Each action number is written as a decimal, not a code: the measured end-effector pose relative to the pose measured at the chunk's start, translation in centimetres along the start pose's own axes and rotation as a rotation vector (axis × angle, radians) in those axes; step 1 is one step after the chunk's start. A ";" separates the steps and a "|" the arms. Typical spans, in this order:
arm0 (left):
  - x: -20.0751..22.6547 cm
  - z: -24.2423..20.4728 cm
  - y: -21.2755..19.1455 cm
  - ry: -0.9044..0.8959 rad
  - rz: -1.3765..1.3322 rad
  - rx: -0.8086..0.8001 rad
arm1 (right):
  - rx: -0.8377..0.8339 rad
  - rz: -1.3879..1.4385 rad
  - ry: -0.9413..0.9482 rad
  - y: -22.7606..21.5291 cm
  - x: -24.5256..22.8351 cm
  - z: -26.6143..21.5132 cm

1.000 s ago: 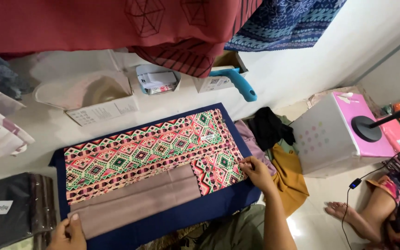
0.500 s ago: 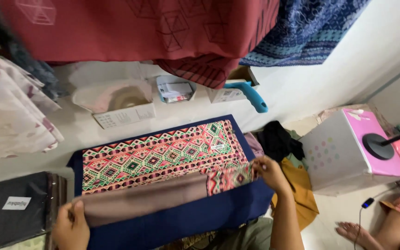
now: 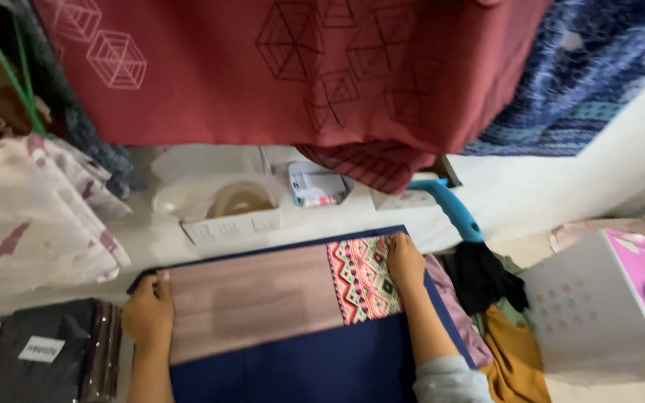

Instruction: Unfolding a patterned hijab, cleaning it with a lint roller, and folding it neatly.

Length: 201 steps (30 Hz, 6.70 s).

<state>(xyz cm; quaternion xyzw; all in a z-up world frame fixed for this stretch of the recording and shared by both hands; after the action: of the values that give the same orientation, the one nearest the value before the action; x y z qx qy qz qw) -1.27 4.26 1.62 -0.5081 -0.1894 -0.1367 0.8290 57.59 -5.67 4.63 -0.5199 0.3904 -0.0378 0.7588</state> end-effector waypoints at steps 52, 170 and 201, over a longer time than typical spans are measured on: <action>-8.0 -16.4 -11.3 0.170 -0.345 -0.601 | 0.056 -0.081 -0.383 -12.5 11.1 -20.5; 3.8 -12.2 -5.0 0.430 0.115 -0.440 | 0.031 -0.251 -0.364 0.5 -12.2 -29.9; 3.6 -12.6 -4.8 0.526 0.206 -0.268 | 0.212 -0.279 -0.267 -4.1 -6.8 -23.8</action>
<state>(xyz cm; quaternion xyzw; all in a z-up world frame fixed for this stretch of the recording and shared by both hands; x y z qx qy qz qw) 2.11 -9.30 1.84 -0.5765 0.1035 -0.2025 0.7848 39.26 -22.50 8.07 -0.4866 0.2049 -0.1139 0.8416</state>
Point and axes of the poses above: each hand's wrist, its own z-axis towards the middle knuckle, its own y-axis out of the palm, x = y × z, the point moved 5 cm from there along z, towards the middle knuckle, and after that the axes turned 7 degrees about y, right-handed, at the moved point
